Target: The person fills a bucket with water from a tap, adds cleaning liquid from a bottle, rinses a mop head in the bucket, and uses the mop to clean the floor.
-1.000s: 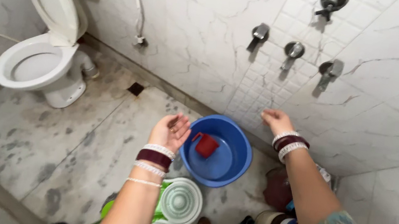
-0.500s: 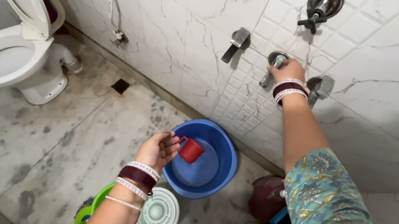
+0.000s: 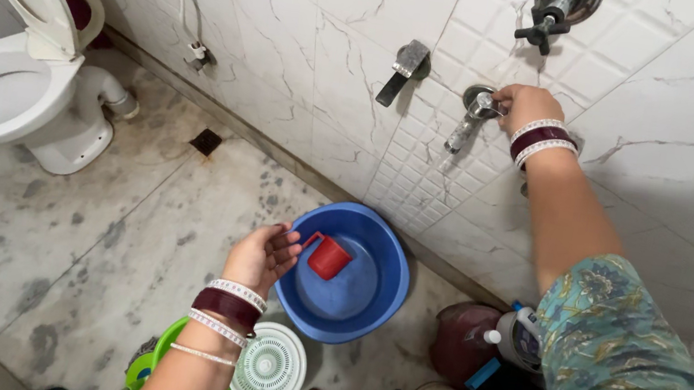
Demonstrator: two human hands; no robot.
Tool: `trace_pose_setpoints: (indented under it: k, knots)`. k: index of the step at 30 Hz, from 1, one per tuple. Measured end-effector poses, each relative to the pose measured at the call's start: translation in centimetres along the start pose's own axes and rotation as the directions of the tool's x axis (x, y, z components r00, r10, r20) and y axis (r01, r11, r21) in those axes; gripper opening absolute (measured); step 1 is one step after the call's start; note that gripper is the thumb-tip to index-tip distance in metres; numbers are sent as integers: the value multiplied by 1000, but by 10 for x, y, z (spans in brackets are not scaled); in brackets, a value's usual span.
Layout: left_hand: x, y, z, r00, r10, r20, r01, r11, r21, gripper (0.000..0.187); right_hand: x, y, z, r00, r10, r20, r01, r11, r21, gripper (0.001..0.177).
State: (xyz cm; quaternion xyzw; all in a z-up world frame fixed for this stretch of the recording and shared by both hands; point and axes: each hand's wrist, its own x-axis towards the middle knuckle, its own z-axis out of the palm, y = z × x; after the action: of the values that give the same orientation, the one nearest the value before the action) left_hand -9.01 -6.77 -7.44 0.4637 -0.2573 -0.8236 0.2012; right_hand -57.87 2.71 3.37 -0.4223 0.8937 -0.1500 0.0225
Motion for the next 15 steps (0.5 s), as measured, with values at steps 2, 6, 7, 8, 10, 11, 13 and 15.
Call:
trace_pose_setpoints:
  k: [2, 6, 7, 8, 10, 11, 13, 15]
  knots:
    - [3, -5, -2, 1000, -19, -5, 19, 1000, -2, 28, -3, -3, -2, 999, -14, -30, 12, 998, -69, 42]
    - [10, -10, 5, 1000, 2, 15, -3, 1000, 7, 28, -4, 2, 13, 977, -158, -145, 118, 961, -250, 31]
    - [11, -10, 11, 1000, 12, 25, -13, 1000, 19, 28, -8, -1, 21, 959, -218, -183, 147, 929, -340, 26]
    - [8, -9, 17, 999, 22, 34, -23, 999, 30, 28, -14, -3, 20, 936, -280, -214, 168, 888, -428, 21]
    - [-2, -2, 36, 993, 65, 98, -69, 997, 45, 28, -38, -21, 13, 909, -247, -337, 153, 947, -284, 45]
    - [-8, 4, 51, 986, 86, 140, -93, 994, 50, 29, -57, -35, 4, 906, -200, -373, 161, 978, -133, 47]
    - [-24, 20, 82, 969, 128, 210, -143, 988, 58, 28, -98, -64, -22, 889, -143, -435, 185, 981, 56, 44]
    - [-45, 36, 125, 940, 162, 300, -189, 980, 63, 27, -140, -86, -64, 879, -77, -471, 187, 964, 191, 38]
